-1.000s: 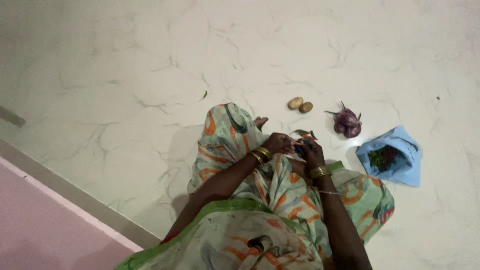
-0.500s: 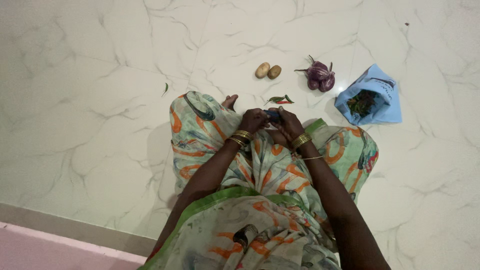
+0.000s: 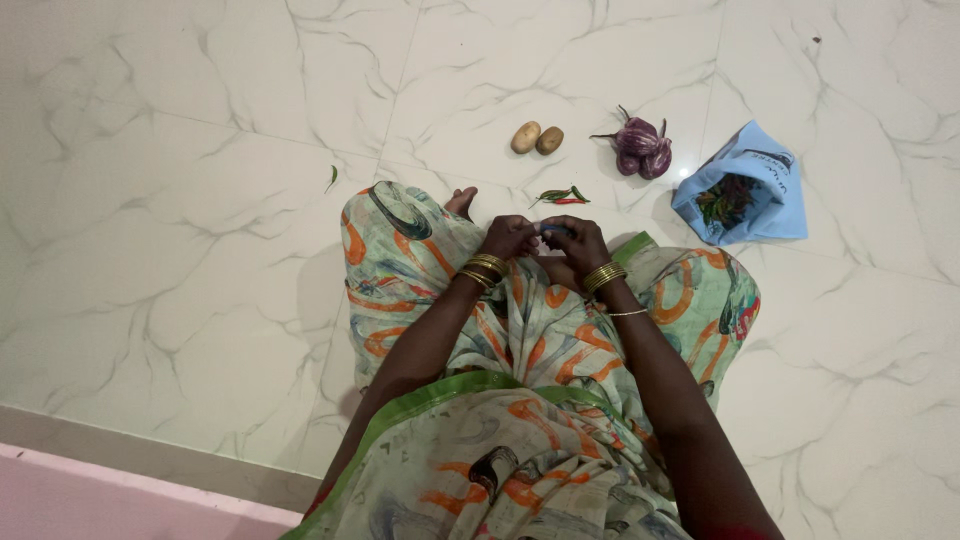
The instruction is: The person sits on the floor and peels potatoes using a handheld peeler. They handle the potatoes one at a time, removing the skin and placing the peeled items aside. Red onions and a bag of green chilies are visible nearby but not handled.
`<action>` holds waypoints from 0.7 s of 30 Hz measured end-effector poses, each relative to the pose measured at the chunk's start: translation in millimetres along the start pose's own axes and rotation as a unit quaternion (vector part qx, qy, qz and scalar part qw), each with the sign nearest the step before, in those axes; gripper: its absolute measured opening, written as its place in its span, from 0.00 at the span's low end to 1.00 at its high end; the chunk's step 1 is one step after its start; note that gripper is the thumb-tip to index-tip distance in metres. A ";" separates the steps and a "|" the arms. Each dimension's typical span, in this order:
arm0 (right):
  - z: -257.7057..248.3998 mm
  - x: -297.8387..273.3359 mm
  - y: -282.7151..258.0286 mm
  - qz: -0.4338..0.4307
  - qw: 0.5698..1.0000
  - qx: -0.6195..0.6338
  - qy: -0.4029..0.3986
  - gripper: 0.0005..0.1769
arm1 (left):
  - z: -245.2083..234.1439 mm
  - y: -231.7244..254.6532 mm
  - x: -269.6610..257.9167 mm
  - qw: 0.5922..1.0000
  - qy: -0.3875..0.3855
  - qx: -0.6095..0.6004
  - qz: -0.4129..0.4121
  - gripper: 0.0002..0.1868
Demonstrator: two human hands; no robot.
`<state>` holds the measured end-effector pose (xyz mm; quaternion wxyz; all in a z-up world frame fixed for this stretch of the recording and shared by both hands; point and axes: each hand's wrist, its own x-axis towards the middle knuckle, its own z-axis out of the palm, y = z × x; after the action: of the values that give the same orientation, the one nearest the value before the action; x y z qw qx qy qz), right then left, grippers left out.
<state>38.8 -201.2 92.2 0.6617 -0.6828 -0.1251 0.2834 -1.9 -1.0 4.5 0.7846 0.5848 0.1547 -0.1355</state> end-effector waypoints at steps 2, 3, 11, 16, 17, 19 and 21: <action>-3.4 -2.1 -7.3 0.020 1.000 -0.003 0.003 0.13 | 3.5 7.3 -5.1 1.000 0.014 0.023 0.006 0.15; -6.4 -3.5 -9.5 0.030 0.999 -0.010 0.006 0.13 | 5.1 10.7 -6.4 0.999 0.022 0.034 0.009 0.15; -39.6 9.5 20.6 0.052 0.994 0.065 0.064 0.13 | 6.7 18.5 -12.9 0.996 0.021 -0.077 0.045 0.13; -13.3 4.7 10.9 0.109 0.983 0.136 0.049 0.19 | 16.1 25.8 -26.1 0.997 0.009 -0.003 0.082 0.12; -6.9 4.7 10.7 0.104 0.982 0.152 0.036 0.18 | 17.7 26.4 -25.6 0.997 0.013 0.005 0.080 0.12; 5.2 6.5 10.7 0.094 0.979 0.182 0.009 0.18 | 19.2 28.2 -23.9 0.997 0.012 0.011 0.079 0.11; 6.9 2.4 5.6 0.076 0.986 0.149 0.015 0.19 | 19.7 30.1 -26.7 0.997 0.018 0.022 0.078 0.11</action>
<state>35.7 -194.7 86.5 0.7341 -0.5886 -0.0191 0.3381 -12.8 -10.7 46.9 0.7767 0.6147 0.1197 -0.0667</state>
